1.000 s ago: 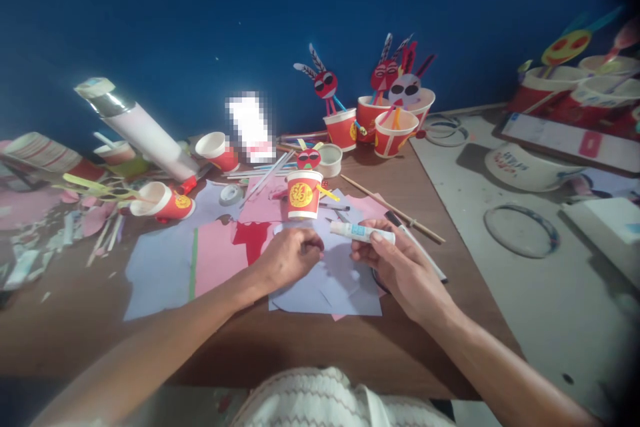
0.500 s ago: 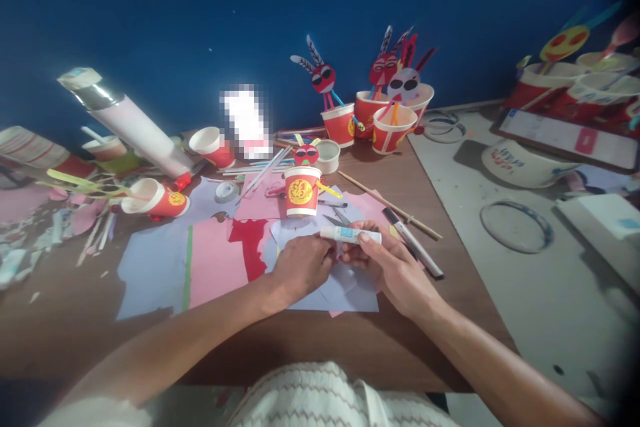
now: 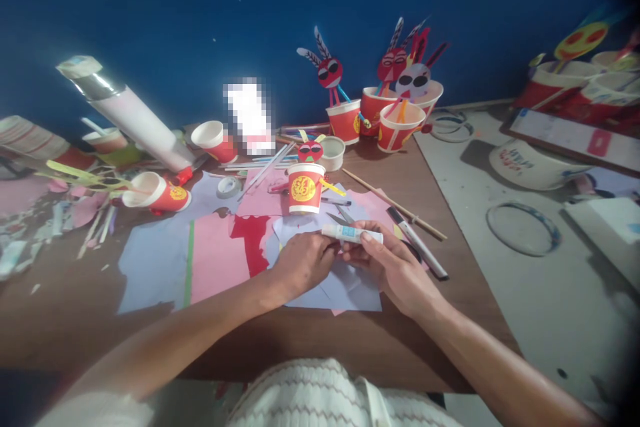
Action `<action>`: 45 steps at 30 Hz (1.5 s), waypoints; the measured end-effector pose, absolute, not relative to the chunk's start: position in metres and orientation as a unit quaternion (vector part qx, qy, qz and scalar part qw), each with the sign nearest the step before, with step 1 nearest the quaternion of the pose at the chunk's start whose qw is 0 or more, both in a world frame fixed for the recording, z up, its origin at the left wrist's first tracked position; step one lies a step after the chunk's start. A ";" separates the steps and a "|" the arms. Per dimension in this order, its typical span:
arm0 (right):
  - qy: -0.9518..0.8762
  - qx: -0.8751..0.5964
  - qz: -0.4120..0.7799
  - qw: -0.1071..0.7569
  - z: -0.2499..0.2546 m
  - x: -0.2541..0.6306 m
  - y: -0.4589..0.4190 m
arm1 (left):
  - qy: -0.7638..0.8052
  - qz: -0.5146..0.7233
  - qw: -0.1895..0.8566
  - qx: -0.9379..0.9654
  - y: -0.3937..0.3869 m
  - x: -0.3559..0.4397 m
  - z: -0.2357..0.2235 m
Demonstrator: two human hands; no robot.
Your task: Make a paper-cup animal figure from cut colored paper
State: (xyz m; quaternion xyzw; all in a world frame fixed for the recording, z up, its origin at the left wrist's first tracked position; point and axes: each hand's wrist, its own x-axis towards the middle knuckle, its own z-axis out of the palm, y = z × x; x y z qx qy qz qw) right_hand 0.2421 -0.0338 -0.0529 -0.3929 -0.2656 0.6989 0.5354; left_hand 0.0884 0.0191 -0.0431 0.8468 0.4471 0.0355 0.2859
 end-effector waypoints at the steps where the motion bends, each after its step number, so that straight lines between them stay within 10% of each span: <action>1: -0.265 -0.394 0.698 0.536 -0.053 0.242 -0.034 | 0.445 0.041 0.293 0.845 0.019 0.088 -0.042; 45: -0.379 -0.512 0.592 0.494 -0.039 0.251 -0.045 | 0.498 0.070 0.307 0.808 0.023 0.024 -0.040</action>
